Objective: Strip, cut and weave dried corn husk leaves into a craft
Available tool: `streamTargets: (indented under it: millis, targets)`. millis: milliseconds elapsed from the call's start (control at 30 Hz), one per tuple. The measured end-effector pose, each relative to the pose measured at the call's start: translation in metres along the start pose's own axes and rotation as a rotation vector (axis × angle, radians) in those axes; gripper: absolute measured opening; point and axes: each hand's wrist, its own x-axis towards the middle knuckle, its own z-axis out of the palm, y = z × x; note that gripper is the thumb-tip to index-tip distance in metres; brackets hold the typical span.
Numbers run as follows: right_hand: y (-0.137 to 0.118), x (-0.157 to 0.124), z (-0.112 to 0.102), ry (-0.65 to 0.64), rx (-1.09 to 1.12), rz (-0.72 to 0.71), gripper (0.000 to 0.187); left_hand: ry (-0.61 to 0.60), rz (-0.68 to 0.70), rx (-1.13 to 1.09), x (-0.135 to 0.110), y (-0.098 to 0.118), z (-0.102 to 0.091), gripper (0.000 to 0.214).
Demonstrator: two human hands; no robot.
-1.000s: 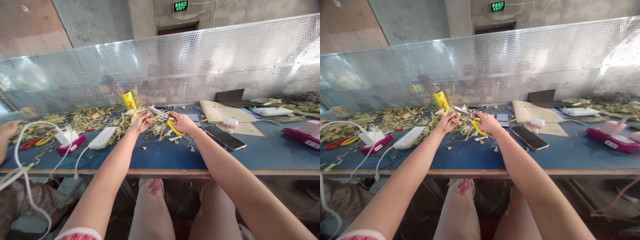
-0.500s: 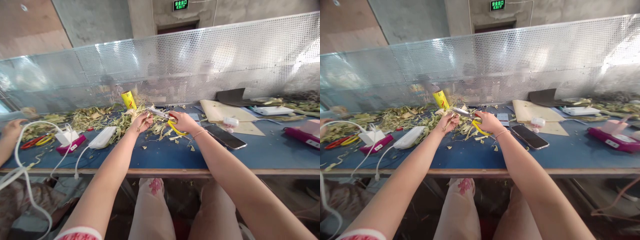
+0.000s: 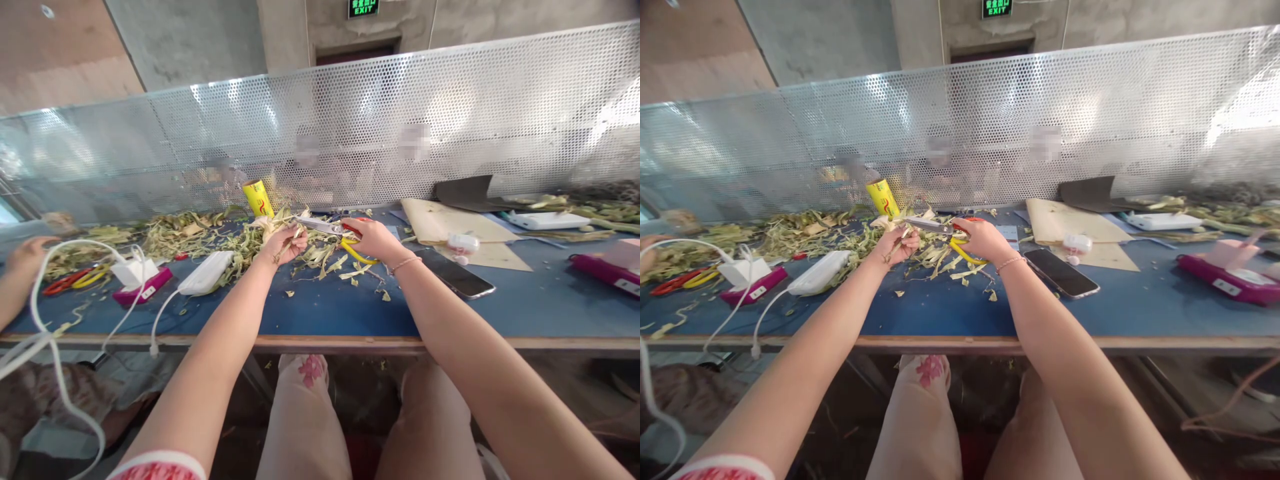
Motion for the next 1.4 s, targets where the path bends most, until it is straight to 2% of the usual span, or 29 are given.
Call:
streamTargets:
  millis: [133, 300, 433, 600, 733, 867, 1000, 1167, 1267, 1400]
  targets:
    - [0.0, 0.0, 0.001, 0.014, 0.013, 0.019, 0.05, 0.019, 0.017, 0.001, 0.001, 0.0, -0.001, 0.009]
    - [0.001, 0.0, 0.001, -0.011, 0.045, 0.045, 0.047, -0.015, 0.022, -0.009, 0.002, -0.001, -0.004, 0.01]
    - [-0.001, -0.001, 0.0, -0.033, 0.044, 0.089, 0.045, 0.057, 0.038, 0.012, 0.004, -0.001, -0.002, 0.013]
    - [-0.003, -0.001, 0.002, 0.001, 0.006, 0.169, 0.045, 0.119, 0.187, 0.048, 0.013, -0.006, -0.002, 0.015]
    - [0.0, 0.0, 0.002, 0.018, -0.03, 0.177, 0.046, 0.208, 0.305, 0.174, 0.019, -0.01, -0.003, 0.012]
    - [0.0, -0.001, 0.0, -0.006, -0.068, 0.172, 0.047, 0.291, 0.366, 0.283, 0.024, -0.011, -0.009, 0.008]
    - [-0.002, -0.001, 0.0, -0.046, -0.088, 0.192, 0.045, 0.369, 0.373, 0.309, 0.028, -0.011, -0.015, 0.009]
    - [0.0, 0.0, 0.005, -0.058, -0.069, 0.236, 0.047, 0.381, 0.341, 0.222, 0.028, -0.012, -0.011, 0.01]
    - [-0.001, 0.002, 0.013, -0.038, 0.01, 0.275, 0.046, 0.386, 0.327, 0.206, 0.024, -0.012, -0.004, 0.01]
    - [-0.006, 0.007, 0.024, 0.019, 0.176, 0.335, 0.037, 0.351, 0.316, 0.296, 0.02, -0.012, 0.005, 0.018]
